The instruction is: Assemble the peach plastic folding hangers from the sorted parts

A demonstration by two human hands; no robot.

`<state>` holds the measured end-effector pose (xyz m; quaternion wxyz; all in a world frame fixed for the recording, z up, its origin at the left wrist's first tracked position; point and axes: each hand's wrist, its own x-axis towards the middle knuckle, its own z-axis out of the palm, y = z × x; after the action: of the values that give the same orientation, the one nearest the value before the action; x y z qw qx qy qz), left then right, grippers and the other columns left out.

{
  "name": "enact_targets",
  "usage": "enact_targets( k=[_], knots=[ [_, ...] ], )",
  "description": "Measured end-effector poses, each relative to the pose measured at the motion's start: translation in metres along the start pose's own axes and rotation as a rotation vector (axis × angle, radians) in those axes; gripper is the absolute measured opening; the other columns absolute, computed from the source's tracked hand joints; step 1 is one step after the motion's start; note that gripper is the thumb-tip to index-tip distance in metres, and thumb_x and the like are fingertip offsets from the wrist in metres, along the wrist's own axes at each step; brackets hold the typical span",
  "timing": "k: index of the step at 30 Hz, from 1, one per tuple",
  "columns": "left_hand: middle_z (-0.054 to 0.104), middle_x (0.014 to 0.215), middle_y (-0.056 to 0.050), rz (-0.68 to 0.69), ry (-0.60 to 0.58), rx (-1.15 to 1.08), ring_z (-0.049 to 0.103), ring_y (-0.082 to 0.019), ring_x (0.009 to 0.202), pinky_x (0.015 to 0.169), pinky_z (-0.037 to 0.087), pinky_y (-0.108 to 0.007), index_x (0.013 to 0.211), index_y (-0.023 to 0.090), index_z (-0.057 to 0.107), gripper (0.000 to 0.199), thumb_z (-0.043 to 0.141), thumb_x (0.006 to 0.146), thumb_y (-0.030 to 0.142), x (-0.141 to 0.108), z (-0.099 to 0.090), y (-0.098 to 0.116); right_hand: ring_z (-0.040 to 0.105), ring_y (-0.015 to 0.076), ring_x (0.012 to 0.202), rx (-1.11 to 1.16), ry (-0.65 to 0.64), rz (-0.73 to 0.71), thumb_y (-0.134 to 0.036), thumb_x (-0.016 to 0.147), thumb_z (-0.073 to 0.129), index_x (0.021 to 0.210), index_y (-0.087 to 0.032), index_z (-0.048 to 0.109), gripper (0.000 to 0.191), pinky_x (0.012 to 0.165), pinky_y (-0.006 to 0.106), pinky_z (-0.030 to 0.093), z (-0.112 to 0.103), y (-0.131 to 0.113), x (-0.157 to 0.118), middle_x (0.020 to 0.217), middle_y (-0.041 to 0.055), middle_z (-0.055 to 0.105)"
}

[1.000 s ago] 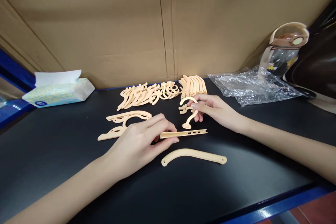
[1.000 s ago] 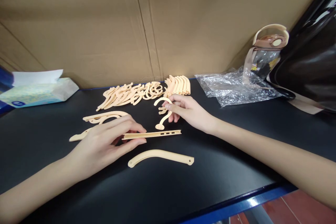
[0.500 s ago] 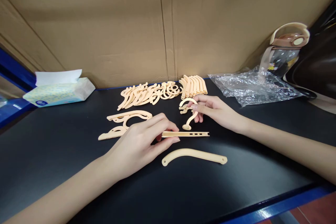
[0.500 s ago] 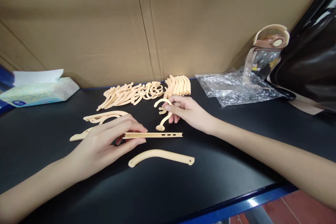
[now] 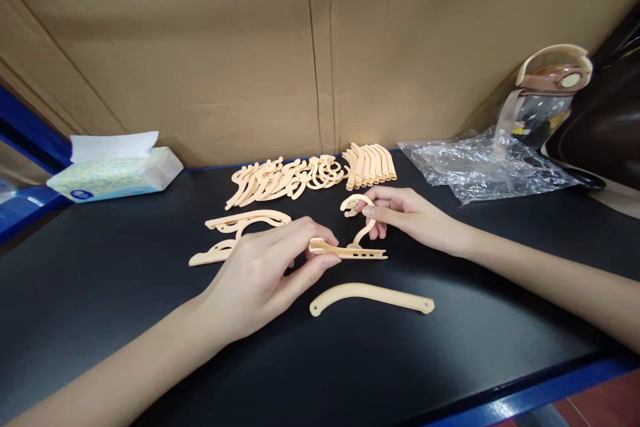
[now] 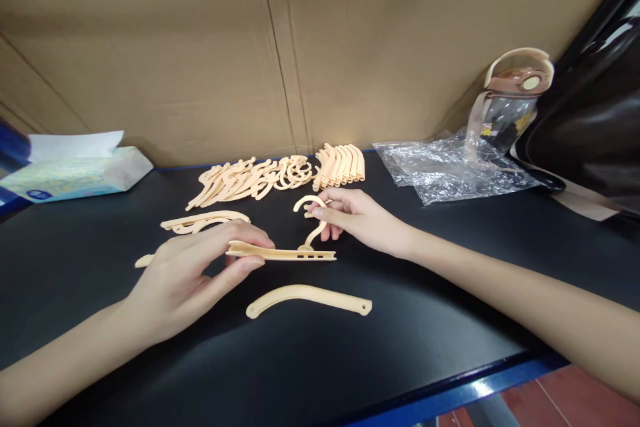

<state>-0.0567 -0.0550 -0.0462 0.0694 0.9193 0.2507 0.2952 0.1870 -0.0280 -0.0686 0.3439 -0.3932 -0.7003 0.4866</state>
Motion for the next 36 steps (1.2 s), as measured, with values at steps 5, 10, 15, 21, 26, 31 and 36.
enact_targets(
  k=[5,10,15,21,26,31,36],
  knots=[
    [0.064,0.090,-0.002,-0.022,-0.006,-0.006,0.061,-0.012,0.076,0.065,0.046,-0.021,0.101,0.018,0.053,0.014,0.042,0.094,0.023,-0.0005,0.0005,0.0013,0.058,0.0086,0.061,0.002,-0.003,0.021,-0.036,0.086,0.056,0.096,-0.016,0.057,0.022,0.060,0.023,0.048,-0.0002,-0.0004,-0.0005,0.069,-0.0023,0.059],
    [0.064,0.092,-0.002,-0.048,-0.018,-0.021,0.061,-0.012,0.078,0.067,0.046,-0.022,0.102,0.018,0.053,0.016,0.040,0.095,0.024,-0.0004,0.0019,0.0024,0.059,0.0091,0.065,0.032,-0.034,0.024,-0.032,0.084,0.059,0.087,-0.017,0.054,0.016,0.062,0.023,0.048,-0.0014,0.0007,-0.0009,0.070,-0.0028,0.058],
    [0.064,0.093,-0.001,-0.041,-0.019,-0.011,0.061,-0.011,0.077,0.067,0.046,-0.021,0.103,0.018,0.052,0.016,0.040,0.095,0.022,-0.0003,0.0022,0.0017,0.058,0.0089,0.063,0.017,-0.037,0.009,-0.032,0.085,0.059,0.082,-0.017,0.053,0.017,0.062,0.023,0.047,-0.0017,0.0002,-0.0008,0.069,-0.0028,0.056],
    [0.064,0.094,-0.002,0.004,-0.027,0.022,0.062,-0.012,0.080,0.066,0.047,-0.021,0.104,0.017,0.052,0.016,0.041,0.093,0.019,0.0007,0.0013,0.0006,0.055,0.0086,0.063,-0.044,-0.058,0.021,-0.037,0.086,0.057,0.088,-0.014,0.063,0.024,0.062,0.023,0.046,-0.0014,-0.0026,-0.0012,0.071,-0.0009,0.058],
    [0.065,0.093,-0.002,-0.009,-0.040,0.019,0.063,-0.013,0.080,0.067,0.048,-0.021,0.103,0.018,0.052,0.016,0.040,0.092,0.019,0.0015,0.0006,0.0021,0.055,0.0095,0.064,-0.048,-0.064,0.024,-0.039,0.086,0.057,0.089,-0.014,0.064,0.026,0.063,0.024,0.046,-0.0018,-0.0018,-0.0014,0.072,0.0001,0.059],
    [0.066,0.093,-0.003,-0.036,-0.046,0.002,0.063,-0.014,0.082,0.069,0.049,-0.023,0.103,0.018,0.052,0.016,0.040,0.093,0.020,0.0011,0.0004,0.0038,0.056,0.0100,0.065,-0.047,-0.074,0.022,-0.040,0.086,0.057,0.092,-0.014,0.065,0.028,0.063,0.024,0.046,-0.0016,-0.0011,-0.0009,0.074,0.0007,0.060],
    [0.066,0.098,-0.003,-0.016,-0.075,0.013,0.064,-0.015,0.085,0.069,0.050,-0.024,0.106,0.019,0.053,0.019,0.043,0.091,0.019,0.0008,0.0007,0.0028,0.057,0.0098,0.064,-0.036,-0.080,0.044,-0.040,0.085,0.058,0.089,-0.013,0.065,0.028,0.062,0.023,0.045,-0.0011,-0.0027,-0.0016,0.068,-0.0002,0.061]
  ],
)
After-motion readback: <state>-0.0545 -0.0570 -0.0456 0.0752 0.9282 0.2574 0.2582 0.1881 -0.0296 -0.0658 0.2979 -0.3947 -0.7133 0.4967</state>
